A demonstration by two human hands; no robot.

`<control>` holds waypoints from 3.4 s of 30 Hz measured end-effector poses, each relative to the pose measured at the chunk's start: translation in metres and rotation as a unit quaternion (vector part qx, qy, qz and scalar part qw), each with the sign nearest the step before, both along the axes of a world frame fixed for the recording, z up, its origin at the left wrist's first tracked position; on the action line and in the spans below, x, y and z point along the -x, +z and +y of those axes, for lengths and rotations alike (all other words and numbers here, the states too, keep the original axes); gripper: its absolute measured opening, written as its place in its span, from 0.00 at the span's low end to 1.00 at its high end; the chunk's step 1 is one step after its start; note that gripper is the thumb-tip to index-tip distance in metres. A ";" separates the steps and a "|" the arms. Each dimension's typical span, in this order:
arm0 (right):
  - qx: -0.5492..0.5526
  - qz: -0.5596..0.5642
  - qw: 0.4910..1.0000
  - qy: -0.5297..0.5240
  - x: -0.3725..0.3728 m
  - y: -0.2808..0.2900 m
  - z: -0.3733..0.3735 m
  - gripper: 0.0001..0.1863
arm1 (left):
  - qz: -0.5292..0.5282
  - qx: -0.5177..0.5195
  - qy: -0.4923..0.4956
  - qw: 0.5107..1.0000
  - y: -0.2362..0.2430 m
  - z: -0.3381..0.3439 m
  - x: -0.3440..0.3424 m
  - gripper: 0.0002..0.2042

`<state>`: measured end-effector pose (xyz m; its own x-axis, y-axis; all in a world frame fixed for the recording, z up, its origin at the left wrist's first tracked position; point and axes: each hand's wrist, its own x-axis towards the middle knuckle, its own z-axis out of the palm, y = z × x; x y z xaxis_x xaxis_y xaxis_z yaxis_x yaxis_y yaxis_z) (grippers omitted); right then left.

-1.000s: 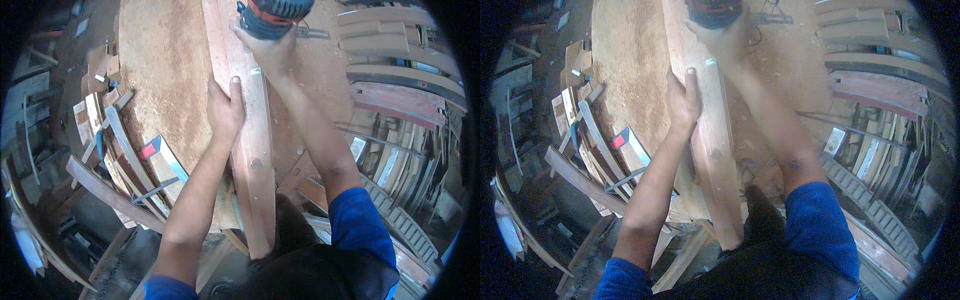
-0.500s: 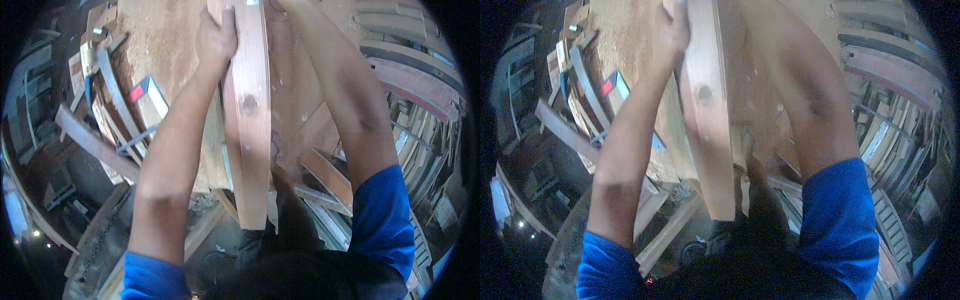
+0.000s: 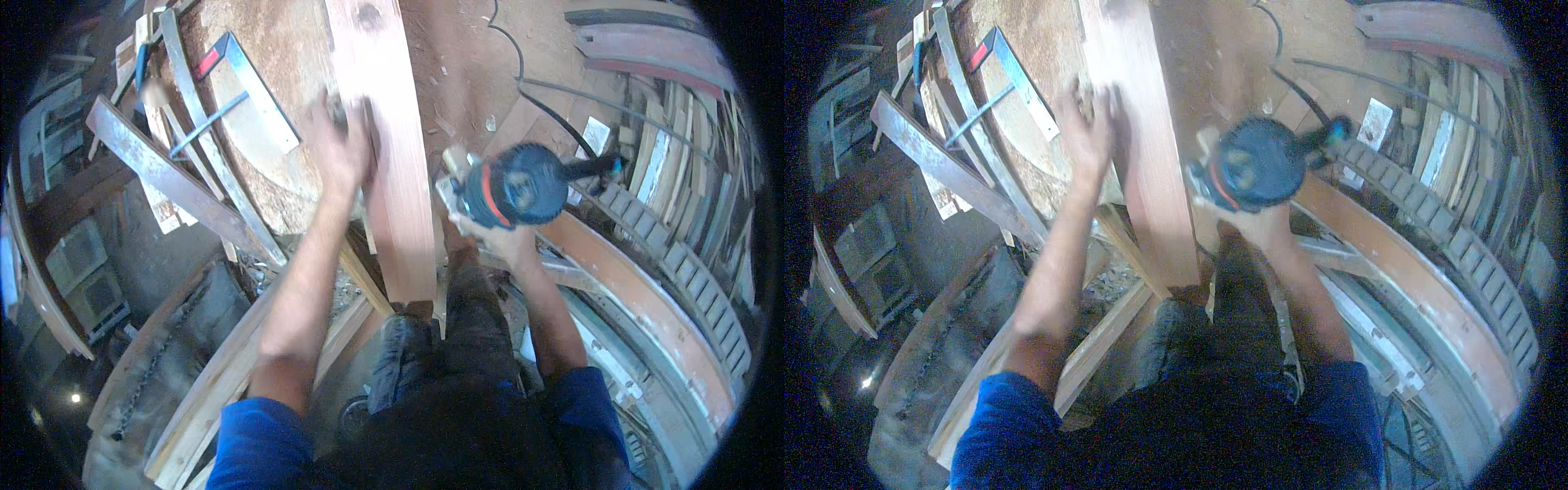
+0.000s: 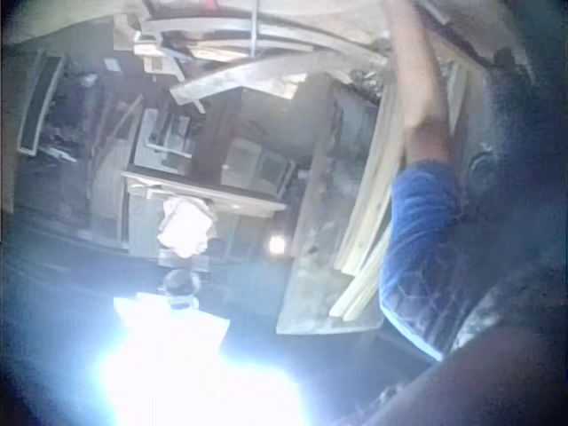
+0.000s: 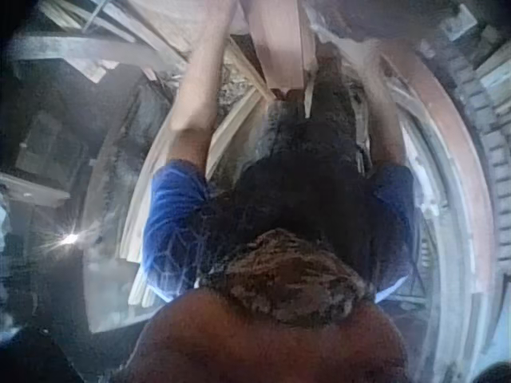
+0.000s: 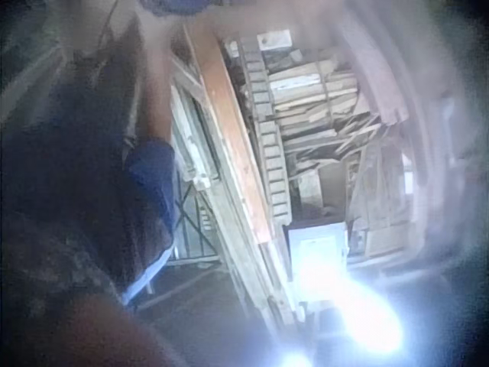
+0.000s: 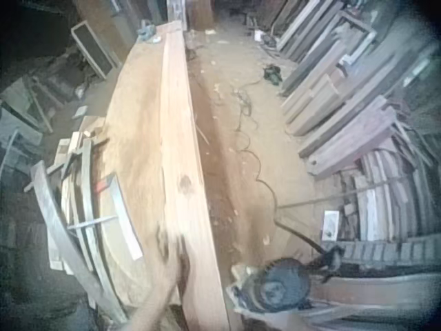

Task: The person uses a handheld router to smooth the edges of a long wooden plank on a workbench. They then switch to a circular saw to cut the plank to a specific length. The person handles the wood and tools with both hands, adjusting the plank's position between operations.

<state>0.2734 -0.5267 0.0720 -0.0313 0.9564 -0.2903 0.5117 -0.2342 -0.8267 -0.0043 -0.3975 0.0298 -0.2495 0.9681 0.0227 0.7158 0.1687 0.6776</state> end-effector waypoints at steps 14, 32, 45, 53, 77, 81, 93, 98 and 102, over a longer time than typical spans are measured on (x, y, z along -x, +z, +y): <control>-0.136 -0.068 0.986 -0.063 0.038 -0.032 -0.314 0.41 | -0.021 -0.065 -0.051 0.996 -0.056 -0.121 -0.006 0.48; -0.306 0.031 0.950 -0.050 0.053 -0.079 -0.247 0.27 | -0.037 -0.075 -0.084 0.993 -0.067 -0.114 -0.006 0.47; -0.304 -0.020 0.952 -0.038 0.058 -0.066 -0.223 0.31 | -0.016 -0.094 -0.082 0.992 -0.061 -0.116 -0.010 0.43; -0.301 -0.040 0.952 -0.036 0.065 -0.060 -0.205 0.34 | -0.011 -0.073 -0.082 0.994 -0.053 -0.120 -0.013 0.42; -0.320 -0.098 0.942 -0.026 0.081 -0.047 -0.102 0.47 | 0.096 -0.126 -0.325 0.933 -0.016 -0.074 -0.003 0.28; -0.317 -0.114 0.940 -0.051 0.085 -0.048 -0.090 0.49 | 0.122 -0.204 -0.287 0.928 -0.001 0.016 -0.012 0.32; -0.258 -0.087 0.962 -0.013 0.073 -0.056 -0.048 0.32 | 0.370 0.027 -0.208 0.905 0.007 0.130 0.024 0.36; -0.228 -0.081 0.969 0.043 0.056 -0.074 -0.038 0.28 | 0.111 -0.125 -0.149 0.974 -0.020 0.145 -0.010 0.44; -0.195 -0.055 0.976 0.077 0.042 -0.094 -0.017 0.27 | 0.095 -0.071 -0.106 0.987 -0.028 0.137 -0.028 0.45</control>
